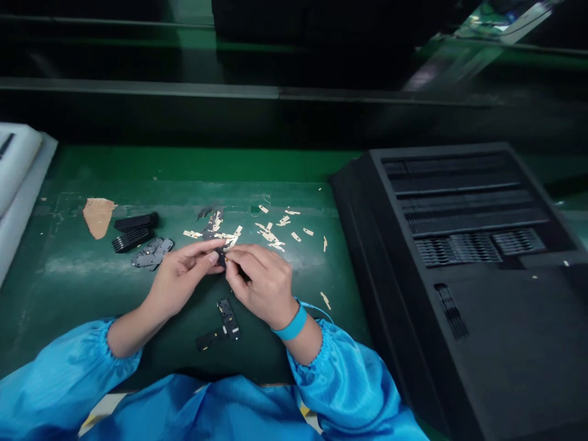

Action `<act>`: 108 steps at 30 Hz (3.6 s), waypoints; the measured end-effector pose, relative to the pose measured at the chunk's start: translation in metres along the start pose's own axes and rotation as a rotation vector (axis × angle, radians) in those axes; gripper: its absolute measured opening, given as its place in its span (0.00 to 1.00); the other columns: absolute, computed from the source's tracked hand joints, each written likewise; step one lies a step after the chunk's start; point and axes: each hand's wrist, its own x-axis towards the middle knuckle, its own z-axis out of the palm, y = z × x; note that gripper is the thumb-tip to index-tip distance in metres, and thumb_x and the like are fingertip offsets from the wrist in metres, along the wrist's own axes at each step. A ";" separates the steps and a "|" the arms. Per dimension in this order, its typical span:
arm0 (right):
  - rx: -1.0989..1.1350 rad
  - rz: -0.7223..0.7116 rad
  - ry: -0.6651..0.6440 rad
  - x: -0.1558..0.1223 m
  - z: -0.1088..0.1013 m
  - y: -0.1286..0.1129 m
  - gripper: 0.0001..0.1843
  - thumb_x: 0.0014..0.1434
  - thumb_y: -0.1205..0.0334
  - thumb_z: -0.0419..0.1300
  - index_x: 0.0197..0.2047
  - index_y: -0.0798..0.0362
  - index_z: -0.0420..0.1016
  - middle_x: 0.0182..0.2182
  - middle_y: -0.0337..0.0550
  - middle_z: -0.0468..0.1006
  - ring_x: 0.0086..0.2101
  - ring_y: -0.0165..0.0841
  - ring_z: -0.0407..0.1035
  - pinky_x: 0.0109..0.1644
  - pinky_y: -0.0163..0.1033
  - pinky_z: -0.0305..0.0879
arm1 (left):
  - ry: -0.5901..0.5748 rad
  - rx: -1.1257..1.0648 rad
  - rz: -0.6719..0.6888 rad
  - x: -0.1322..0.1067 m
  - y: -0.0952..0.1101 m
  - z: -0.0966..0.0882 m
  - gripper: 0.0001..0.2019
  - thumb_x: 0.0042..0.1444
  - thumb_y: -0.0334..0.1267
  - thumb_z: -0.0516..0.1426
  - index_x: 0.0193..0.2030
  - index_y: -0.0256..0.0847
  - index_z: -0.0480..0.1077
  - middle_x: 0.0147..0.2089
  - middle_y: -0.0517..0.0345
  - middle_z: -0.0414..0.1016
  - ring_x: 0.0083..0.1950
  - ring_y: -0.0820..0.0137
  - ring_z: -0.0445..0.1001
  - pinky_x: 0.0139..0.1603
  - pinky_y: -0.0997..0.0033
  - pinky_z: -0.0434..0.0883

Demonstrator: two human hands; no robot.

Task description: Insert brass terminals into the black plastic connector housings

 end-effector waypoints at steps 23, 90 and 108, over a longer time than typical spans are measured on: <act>-0.027 0.023 -0.069 0.000 0.002 0.000 0.05 0.67 0.71 0.58 0.42 0.53 0.73 0.38 0.47 0.82 0.40 0.35 0.79 0.42 0.38 0.76 | 0.192 0.513 0.419 -0.007 -0.001 0.006 0.10 0.59 0.29 0.64 0.47 0.40 0.80 0.39 0.60 0.84 0.34 0.76 0.83 0.39 0.79 0.83; -0.247 0.025 -0.165 -0.008 0.000 -0.008 0.04 0.71 0.68 0.56 0.43 0.51 0.72 0.38 0.46 0.83 0.37 0.37 0.79 0.41 0.41 0.72 | 0.208 0.697 0.557 -0.007 -0.007 0.006 0.09 0.61 0.30 0.62 0.47 0.42 0.79 0.39 0.59 0.83 0.35 0.74 0.82 0.39 0.76 0.82; -0.161 0.051 -0.116 -0.008 0.002 -0.007 0.06 0.71 0.68 0.56 0.47 0.51 0.73 0.39 0.47 0.84 0.39 0.37 0.80 0.42 0.41 0.77 | 0.132 0.178 0.100 0.000 -0.009 0.004 0.10 0.58 0.37 0.65 0.46 0.40 0.80 0.37 0.57 0.83 0.32 0.71 0.84 0.37 0.73 0.84</act>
